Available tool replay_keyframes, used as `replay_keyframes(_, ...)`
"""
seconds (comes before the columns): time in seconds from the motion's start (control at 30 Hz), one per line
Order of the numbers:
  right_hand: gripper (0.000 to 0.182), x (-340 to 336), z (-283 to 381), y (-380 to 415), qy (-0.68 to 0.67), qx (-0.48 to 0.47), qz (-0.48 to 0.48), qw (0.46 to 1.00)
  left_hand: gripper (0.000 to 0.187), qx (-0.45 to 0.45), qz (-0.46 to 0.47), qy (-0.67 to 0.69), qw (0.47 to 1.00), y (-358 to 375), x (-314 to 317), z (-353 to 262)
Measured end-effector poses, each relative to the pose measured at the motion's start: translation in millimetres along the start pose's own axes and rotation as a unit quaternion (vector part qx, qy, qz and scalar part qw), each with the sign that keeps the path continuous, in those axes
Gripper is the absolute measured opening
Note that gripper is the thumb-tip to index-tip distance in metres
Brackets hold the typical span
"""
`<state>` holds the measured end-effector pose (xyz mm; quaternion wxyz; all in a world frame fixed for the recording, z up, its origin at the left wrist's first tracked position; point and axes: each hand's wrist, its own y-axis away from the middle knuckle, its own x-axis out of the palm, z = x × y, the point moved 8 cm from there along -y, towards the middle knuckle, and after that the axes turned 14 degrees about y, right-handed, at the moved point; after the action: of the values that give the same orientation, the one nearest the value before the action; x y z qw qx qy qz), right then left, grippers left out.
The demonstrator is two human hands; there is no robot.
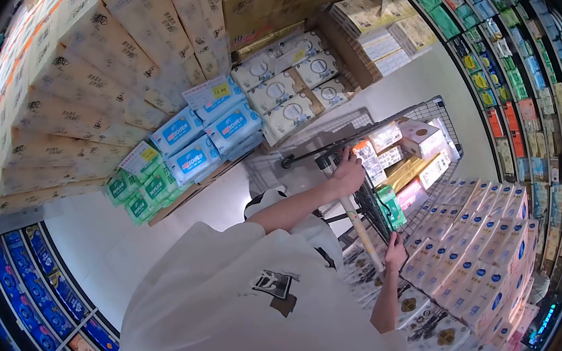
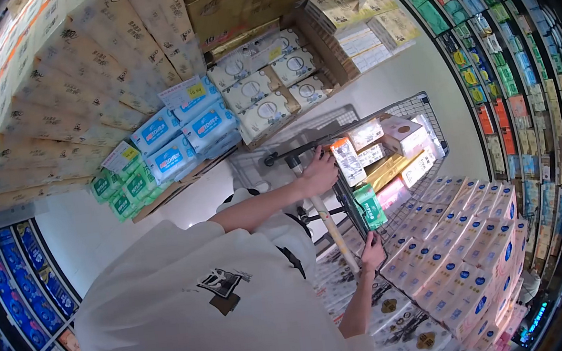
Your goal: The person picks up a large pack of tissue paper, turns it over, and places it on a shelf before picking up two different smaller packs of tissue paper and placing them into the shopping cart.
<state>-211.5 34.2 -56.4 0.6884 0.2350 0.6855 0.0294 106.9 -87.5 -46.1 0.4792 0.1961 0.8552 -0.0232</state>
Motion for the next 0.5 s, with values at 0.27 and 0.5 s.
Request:
replay_keyframes(0.27,0.056,10,-2,2,-0.061,-0.021,0.003,0.998,0.037,0.014,-0.058,0.006,0.998,20,-17,2)
replay_keyframes(0.5,0.053,4,7,12,-0.029,-0.015,-0.027,0.999,0.04,0.001,0.054,0.049,0.997,27,-14,2)
